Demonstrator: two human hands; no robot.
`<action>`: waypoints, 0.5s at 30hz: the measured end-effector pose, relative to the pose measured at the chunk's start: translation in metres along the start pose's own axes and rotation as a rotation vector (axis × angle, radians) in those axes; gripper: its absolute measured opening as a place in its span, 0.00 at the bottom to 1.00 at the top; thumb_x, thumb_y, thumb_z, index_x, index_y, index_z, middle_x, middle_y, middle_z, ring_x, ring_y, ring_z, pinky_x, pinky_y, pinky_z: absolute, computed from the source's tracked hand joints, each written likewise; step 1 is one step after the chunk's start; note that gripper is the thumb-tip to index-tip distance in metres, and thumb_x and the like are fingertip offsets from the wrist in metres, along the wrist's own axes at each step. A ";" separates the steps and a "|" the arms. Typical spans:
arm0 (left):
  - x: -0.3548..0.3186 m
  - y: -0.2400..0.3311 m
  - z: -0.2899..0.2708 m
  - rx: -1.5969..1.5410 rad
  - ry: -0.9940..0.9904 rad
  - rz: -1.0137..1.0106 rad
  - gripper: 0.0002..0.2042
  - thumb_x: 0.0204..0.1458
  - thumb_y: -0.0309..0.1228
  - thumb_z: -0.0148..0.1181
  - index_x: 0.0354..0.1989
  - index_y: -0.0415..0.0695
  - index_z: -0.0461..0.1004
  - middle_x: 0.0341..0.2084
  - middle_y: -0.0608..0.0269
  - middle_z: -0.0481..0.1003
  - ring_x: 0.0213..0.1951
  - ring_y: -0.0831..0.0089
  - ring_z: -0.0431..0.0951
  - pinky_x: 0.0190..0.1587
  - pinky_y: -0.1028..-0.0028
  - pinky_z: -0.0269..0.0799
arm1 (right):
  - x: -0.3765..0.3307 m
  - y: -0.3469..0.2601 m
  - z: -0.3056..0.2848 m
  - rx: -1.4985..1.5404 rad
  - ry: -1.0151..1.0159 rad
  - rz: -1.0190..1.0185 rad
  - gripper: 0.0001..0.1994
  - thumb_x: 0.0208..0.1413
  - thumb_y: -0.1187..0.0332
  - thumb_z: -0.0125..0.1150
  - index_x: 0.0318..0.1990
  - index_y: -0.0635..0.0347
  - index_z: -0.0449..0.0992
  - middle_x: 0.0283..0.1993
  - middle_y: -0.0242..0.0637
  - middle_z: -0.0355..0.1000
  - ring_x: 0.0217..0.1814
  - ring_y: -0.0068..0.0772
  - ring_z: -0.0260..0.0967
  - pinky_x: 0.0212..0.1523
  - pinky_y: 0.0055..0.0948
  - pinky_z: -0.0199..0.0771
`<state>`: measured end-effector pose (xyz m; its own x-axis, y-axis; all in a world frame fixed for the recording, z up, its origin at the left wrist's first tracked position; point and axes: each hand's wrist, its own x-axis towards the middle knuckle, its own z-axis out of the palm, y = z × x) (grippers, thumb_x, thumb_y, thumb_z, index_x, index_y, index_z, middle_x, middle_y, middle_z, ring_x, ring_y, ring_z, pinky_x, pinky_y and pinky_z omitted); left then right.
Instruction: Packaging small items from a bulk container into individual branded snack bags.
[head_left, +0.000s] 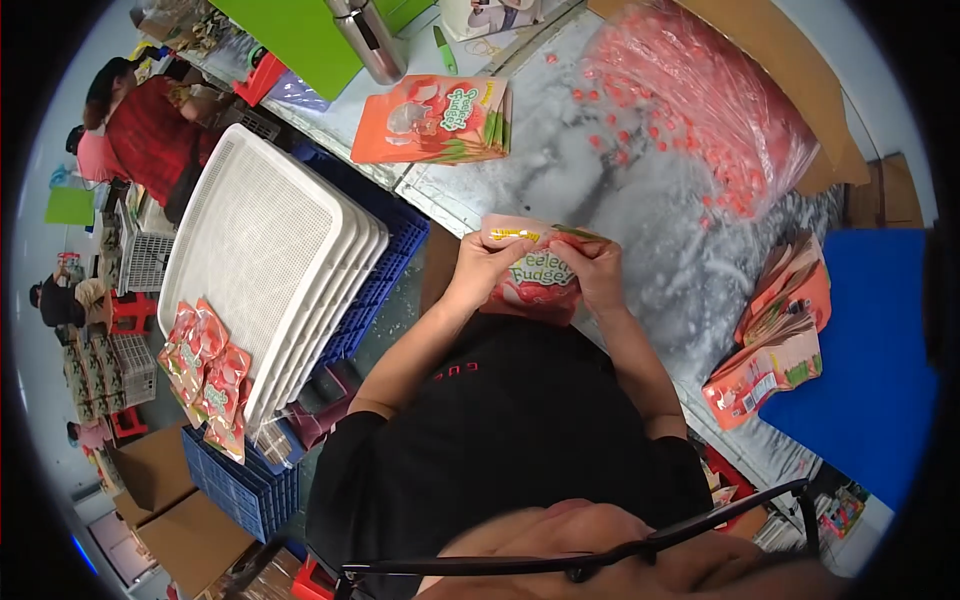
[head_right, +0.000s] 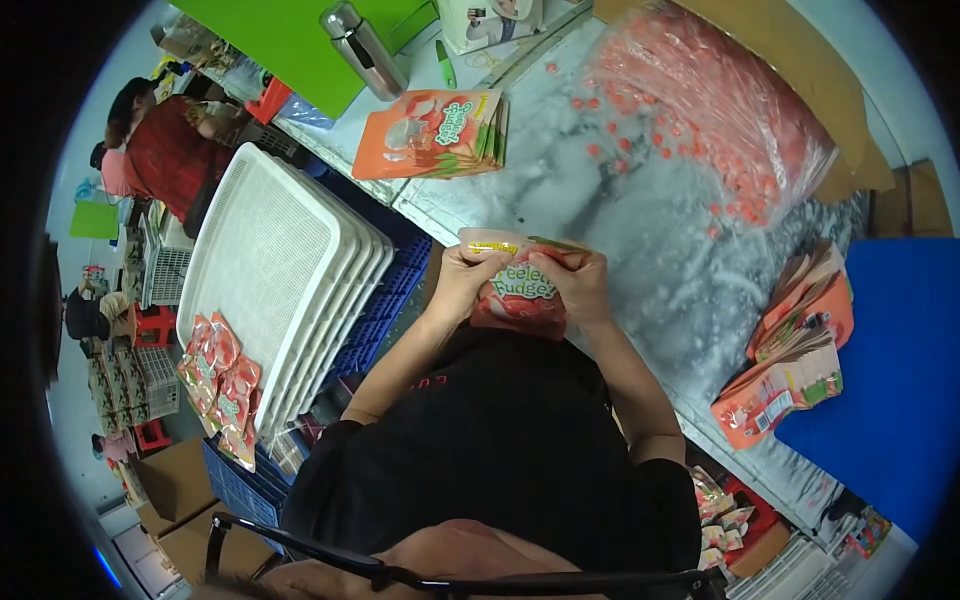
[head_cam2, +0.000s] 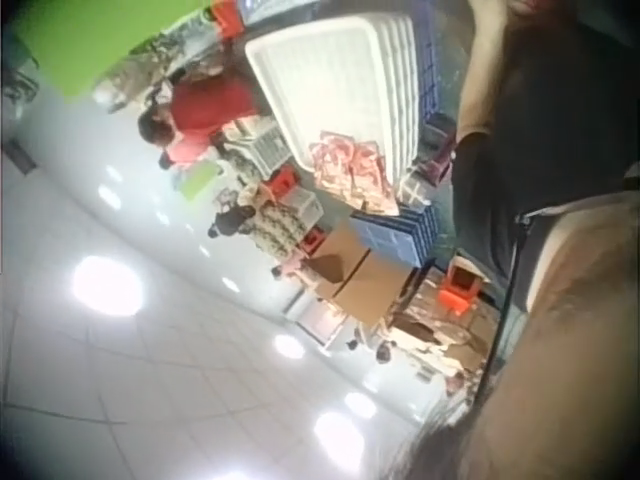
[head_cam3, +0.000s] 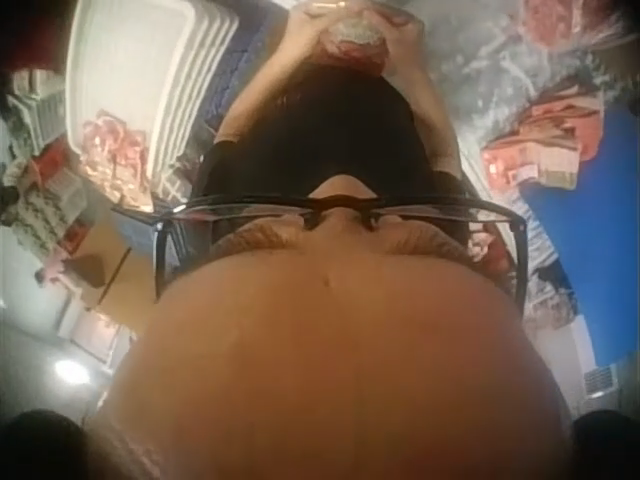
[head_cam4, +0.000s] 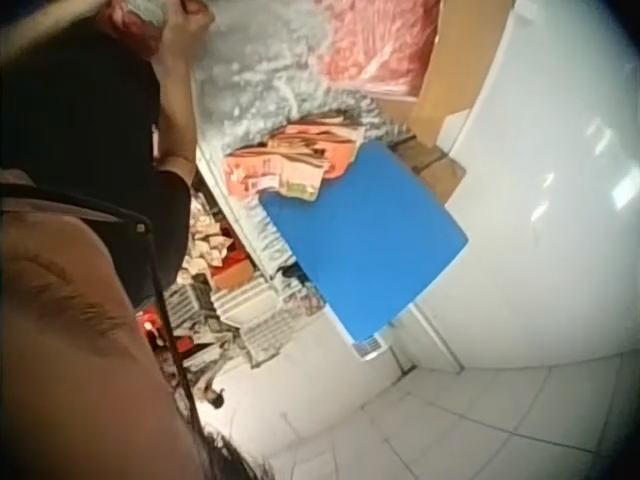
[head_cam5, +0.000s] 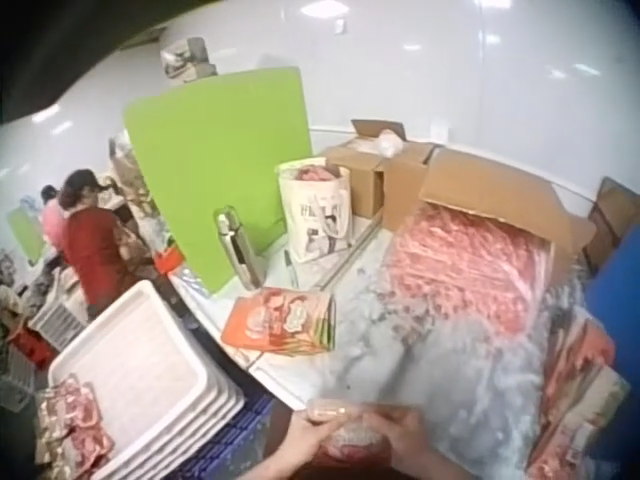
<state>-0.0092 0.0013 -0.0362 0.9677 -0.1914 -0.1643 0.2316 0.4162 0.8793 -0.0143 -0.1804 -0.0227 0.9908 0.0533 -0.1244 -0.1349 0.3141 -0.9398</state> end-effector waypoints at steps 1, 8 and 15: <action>0.002 -0.002 0.001 -0.062 0.030 0.025 0.08 0.53 0.21 0.64 0.41 0.34 0.80 0.35 0.60 0.81 0.36 0.77 0.80 0.41 0.76 0.76 | 0.001 0.000 -0.001 -0.023 -0.008 0.005 0.07 0.53 0.80 0.63 0.40 0.69 0.80 0.36 0.37 0.80 0.35 0.19 0.75 0.38 0.20 0.75; -0.009 0.009 -0.021 -0.021 0.038 -0.080 0.12 0.62 0.31 0.55 0.42 0.35 0.79 0.36 0.58 0.80 0.37 0.74 0.80 0.45 0.72 0.75 | 0.002 -0.004 -0.002 -0.343 0.052 0.013 0.06 0.54 0.76 0.63 0.39 0.69 0.79 0.36 0.37 0.79 0.36 0.24 0.74 0.42 0.25 0.75; -0.016 0.020 -0.034 0.148 -0.027 0.086 0.18 0.66 0.40 0.48 0.42 0.36 0.79 0.38 0.64 0.79 0.41 0.78 0.74 0.49 0.73 0.71 | 0.011 0.010 -0.001 -0.064 -0.101 -0.064 0.09 0.61 0.73 0.57 0.46 0.67 0.75 0.43 0.36 0.76 0.44 0.25 0.72 0.48 0.26 0.71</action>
<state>-0.0169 0.0428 -0.0307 0.9797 -0.1858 -0.0754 0.1291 0.2967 0.9462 -0.0049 -0.1773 -0.0335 0.9907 0.1315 -0.0336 -0.0671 0.2586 -0.9636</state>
